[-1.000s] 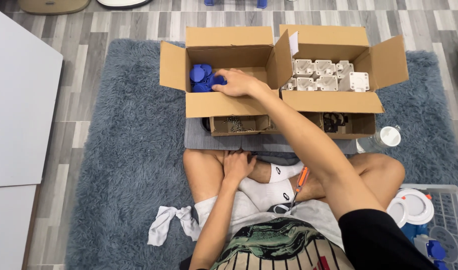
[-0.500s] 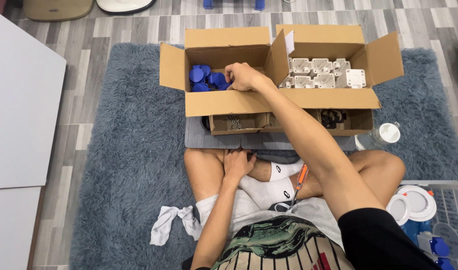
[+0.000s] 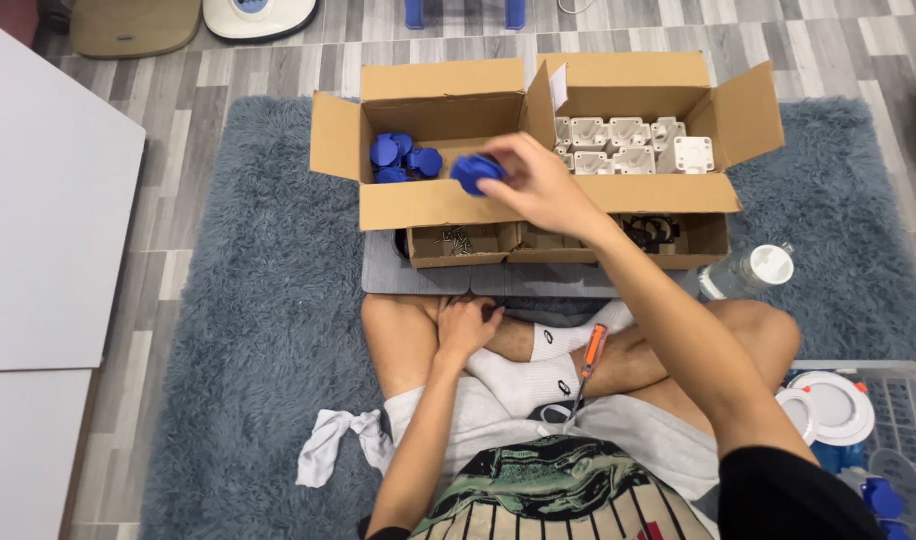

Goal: Assembling electrical components by joining parts and fastening them with a screwdriver

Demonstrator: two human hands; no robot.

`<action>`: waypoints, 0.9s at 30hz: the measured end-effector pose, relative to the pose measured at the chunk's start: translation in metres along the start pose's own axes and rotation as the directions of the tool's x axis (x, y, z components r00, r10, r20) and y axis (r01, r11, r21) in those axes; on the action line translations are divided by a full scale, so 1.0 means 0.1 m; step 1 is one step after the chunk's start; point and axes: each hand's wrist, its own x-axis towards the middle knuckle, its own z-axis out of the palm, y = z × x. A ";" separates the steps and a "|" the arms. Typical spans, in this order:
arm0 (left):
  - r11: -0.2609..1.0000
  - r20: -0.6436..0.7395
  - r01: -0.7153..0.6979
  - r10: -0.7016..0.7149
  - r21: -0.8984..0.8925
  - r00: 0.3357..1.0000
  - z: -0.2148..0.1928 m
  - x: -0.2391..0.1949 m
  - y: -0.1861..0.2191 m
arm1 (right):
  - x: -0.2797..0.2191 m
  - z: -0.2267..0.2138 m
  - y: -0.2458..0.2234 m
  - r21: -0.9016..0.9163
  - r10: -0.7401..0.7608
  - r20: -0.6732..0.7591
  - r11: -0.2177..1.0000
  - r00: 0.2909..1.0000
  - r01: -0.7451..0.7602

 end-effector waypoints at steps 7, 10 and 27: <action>0.925 0.172 -0.016 0.088 -0.381 0.981 -0.78 -0.46 0.53 | -1.11 -0.37 -0.02 0.383 0.311 0.118 0.862 0.943 -0.332; 0.657 0.084 -0.104 0.249 -0.747 0.965 -0.78 -0.50 0.65 | -1.33 -0.45 -0.16 0.289 0.241 0.198 0.912 0.950 -0.292; 0.338 -0.141 -0.236 0.281 -0.911 0.949 -0.66 -0.43 1.16 | -1.66 -0.75 -0.37 -0.035 0.055 0.238 0.998 0.970 -0.048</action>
